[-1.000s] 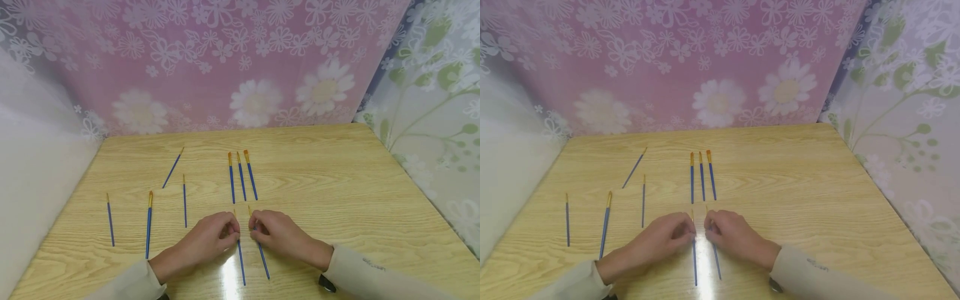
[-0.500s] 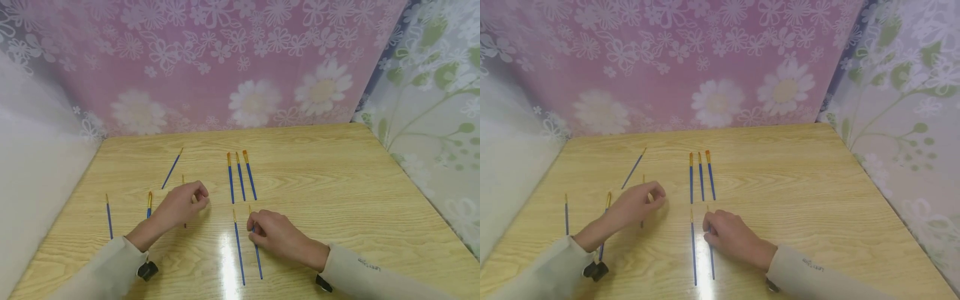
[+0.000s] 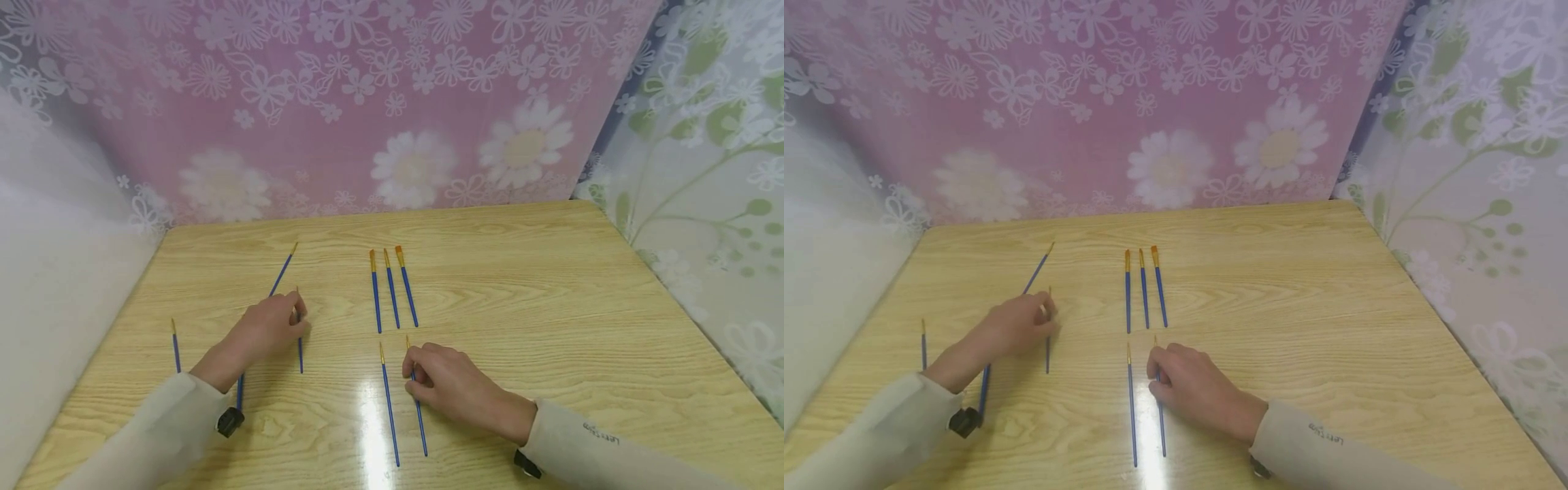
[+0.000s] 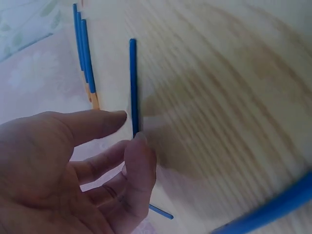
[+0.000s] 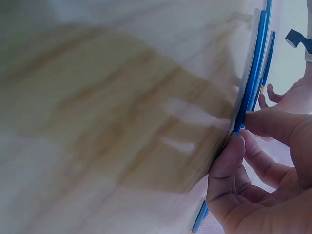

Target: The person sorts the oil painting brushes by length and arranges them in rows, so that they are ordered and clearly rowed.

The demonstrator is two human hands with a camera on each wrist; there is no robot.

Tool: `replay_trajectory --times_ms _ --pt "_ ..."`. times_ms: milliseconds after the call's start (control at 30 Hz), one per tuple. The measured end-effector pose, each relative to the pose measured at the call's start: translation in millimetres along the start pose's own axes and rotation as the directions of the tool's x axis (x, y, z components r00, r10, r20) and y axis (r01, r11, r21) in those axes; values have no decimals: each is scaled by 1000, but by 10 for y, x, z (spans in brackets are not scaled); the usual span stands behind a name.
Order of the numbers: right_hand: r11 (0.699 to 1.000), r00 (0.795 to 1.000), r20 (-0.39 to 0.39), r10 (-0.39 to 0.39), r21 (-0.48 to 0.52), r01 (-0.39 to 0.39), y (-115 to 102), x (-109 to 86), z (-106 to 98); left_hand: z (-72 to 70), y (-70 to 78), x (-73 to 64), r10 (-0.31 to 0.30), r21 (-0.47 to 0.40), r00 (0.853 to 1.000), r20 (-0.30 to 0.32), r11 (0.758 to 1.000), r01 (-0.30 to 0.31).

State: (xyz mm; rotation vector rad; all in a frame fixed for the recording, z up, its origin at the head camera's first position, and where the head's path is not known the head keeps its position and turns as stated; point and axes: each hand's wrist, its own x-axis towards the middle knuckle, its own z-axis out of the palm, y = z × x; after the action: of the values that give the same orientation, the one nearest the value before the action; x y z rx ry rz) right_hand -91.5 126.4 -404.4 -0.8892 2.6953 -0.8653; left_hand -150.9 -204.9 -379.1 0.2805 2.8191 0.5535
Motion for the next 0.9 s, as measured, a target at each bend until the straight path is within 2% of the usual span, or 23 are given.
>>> replay_trajectory --times_ms 200,500,733,900 --pt "1000 1000 5 18 12 -18 -3 -5 0 24 31 -8 0 27 1000 3 1000 0" --pt "1000 1000 6 11 15 -11 -5 -9 -4 43 61 -24 53 60 997 -49 997 -50" --pt "1000 1000 5 22 12 -22 -17 -3 -2 55 94 29 -40 121 999 -25 992 43" --pt "999 999 5 41 7 -41 -23 2 -1 90 136 36 -15 198 999 -45 980 23"
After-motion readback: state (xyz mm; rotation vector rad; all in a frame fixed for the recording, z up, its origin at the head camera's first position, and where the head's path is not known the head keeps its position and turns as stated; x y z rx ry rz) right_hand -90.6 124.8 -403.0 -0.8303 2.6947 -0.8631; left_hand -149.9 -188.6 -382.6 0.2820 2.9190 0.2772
